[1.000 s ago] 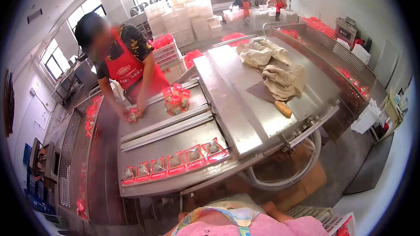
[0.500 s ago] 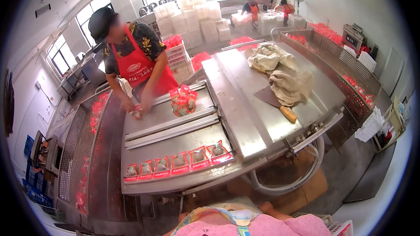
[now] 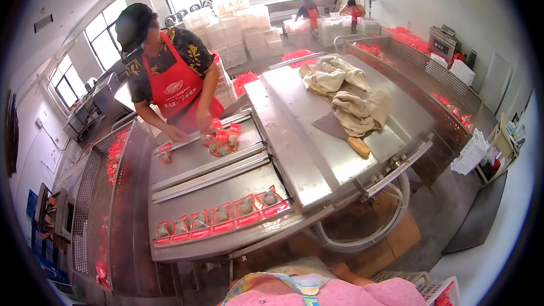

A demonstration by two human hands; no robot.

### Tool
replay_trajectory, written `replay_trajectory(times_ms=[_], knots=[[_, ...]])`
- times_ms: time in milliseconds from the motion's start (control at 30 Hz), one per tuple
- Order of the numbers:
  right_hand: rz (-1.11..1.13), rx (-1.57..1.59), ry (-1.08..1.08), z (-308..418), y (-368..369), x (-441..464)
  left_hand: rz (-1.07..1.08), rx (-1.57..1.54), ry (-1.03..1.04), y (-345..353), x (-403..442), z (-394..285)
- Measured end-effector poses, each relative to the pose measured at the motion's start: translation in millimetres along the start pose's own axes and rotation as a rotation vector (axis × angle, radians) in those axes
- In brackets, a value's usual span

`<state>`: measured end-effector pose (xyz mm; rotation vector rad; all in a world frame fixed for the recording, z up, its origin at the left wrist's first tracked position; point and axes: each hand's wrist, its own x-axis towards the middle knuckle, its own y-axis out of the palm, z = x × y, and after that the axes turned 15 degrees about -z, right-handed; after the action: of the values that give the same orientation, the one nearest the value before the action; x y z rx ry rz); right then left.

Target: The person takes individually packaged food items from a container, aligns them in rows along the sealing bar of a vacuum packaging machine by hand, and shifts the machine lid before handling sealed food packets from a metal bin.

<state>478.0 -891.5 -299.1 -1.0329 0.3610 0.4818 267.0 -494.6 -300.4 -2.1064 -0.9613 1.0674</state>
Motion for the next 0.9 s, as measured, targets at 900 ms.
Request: replay_trajectory(times_ms=[900], knots=[[-0.071, 0.212, -0.109, -0.7, -5.3, -19.0, 0.002, -0.043, -0.065, -6.6, -5.4, -14.7]])
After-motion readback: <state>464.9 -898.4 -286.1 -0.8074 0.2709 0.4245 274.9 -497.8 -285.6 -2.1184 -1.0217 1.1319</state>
